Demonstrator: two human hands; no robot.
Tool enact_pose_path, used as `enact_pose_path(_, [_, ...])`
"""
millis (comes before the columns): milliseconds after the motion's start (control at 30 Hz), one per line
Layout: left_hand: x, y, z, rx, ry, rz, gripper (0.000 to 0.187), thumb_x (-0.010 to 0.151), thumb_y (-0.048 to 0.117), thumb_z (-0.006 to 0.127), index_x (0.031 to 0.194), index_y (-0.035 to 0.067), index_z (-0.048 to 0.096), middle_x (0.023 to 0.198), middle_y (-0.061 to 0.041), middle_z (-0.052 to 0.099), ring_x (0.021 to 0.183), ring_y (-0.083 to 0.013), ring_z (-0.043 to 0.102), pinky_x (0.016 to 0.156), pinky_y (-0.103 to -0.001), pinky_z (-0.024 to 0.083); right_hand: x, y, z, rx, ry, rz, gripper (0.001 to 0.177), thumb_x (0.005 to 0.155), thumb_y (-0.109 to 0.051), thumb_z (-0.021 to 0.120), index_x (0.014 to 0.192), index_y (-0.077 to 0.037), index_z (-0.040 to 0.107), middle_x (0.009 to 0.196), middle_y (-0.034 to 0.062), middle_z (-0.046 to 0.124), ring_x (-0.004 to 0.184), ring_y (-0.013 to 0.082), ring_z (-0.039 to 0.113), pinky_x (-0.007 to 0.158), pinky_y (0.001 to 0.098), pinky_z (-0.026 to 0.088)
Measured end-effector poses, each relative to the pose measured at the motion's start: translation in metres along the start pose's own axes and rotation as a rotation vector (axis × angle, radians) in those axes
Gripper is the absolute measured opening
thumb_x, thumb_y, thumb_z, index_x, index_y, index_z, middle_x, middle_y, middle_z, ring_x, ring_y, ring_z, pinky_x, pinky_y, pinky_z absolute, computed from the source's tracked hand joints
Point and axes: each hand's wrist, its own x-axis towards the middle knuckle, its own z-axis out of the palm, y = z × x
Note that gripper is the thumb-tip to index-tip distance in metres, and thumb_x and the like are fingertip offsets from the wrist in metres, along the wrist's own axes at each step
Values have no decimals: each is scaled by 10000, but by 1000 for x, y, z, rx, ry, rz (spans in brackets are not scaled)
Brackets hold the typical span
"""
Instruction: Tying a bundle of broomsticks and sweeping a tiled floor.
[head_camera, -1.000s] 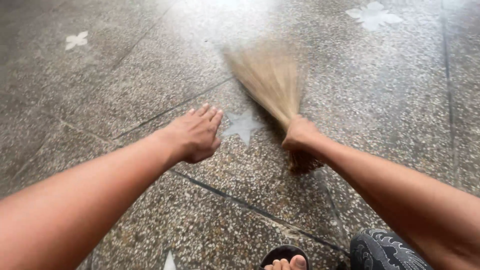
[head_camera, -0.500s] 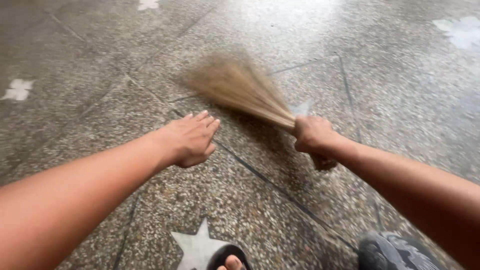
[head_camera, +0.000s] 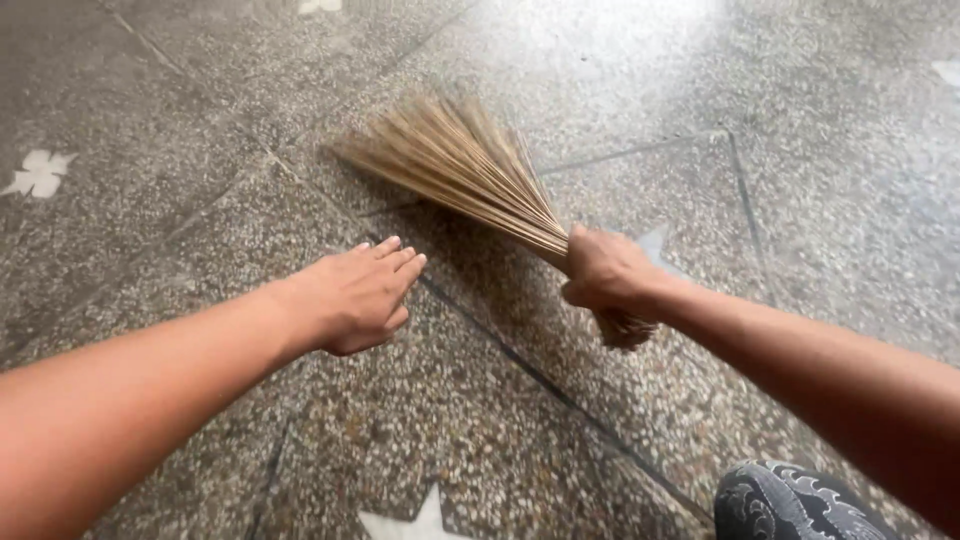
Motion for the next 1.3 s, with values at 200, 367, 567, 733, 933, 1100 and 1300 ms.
enact_pose_path(200, [23, -25, -5, -161, 105, 3, 699, 990, 330, 367, 1550, -30, 154, 1599, -213, 268, 1505, -329, 220, 1213, -431, 215, -4, -72, 6, 8, -85, -205, 310, 834, -131, 715, 1047, 14, 542, 797, 170, 673, 677, 302, 664, 587, 437, 557])
enact_pose_path(367, [30, -54, 12, -221, 124, -36, 694, 988, 319, 352, 1556, -31, 160, 1581, -208, 328, 1493, -319, 278, 1223, -417, 233, 50, -50, 24, -77, -143, -83, 265, 852, -145, 699, 1060, -31, 580, 830, 146, 674, 712, 269, 652, 576, 418, 535])
enact_pose_path(567, [26, -75, 15, -179, 16, -145, 675, 1000, 328, 326, 1558, -9, 148, 1611, -179, 275, 1508, -307, 241, 1227, -414, 224, 81, -101, 9, 278, -99, 123, 262, 894, -34, 597, 1127, 36, 497, 816, 146, 644, 630, 219, 646, 472, 350, 583])
enact_pose_path(733, [-3, -50, -22, -149, -167, -230, 673, 1012, 335, 315, 1582, 31, 127, 1592, -154, 319, 1488, -264, 306, 1228, -399, 267, 45, -119, 46, 87, -101, -378, 339, 856, -147, 702, 1097, 3, 516, 782, 130, 641, 587, 220, 554, 484, 323, 470])
enact_pose_path(933, [-58, -30, -14, -132, -280, -270, 655, 1024, 333, 345, 1616, 115, 169, 1553, -159, 389, 1432, -274, 409, 1176, -450, 358, 108, -95, 94, 215, 195, -515, 317, 755, -179, 820, 939, -14, 623, 825, 170, 691, 620, 196, 571, 493, 306, 444])
enact_pose_path(1100, [-92, -3, -28, -113, -443, -244, 612, 1006, 302, 329, 1576, 140, 178, 1544, -134, 383, 1441, -248, 389, 1198, -437, 353, 46, -152, 25, 363, -188, -159, 224, 927, -58, 586, 1126, 38, 547, 857, 151, 684, 567, 190, 626, 423, 318, 554])
enact_pose_path(1300, [-91, -1, -43, -136, -440, -312, 584, 1009, 272, 395, 1562, 144, 255, 1488, -139, 461, 1347, -282, 508, 1150, -450, 426, 81, -165, 46, -226, -174, -460, 274, 956, -91, 575, 1203, 21, 536, 889, 126, 654, 673, 197, 625, 525, 323, 581])
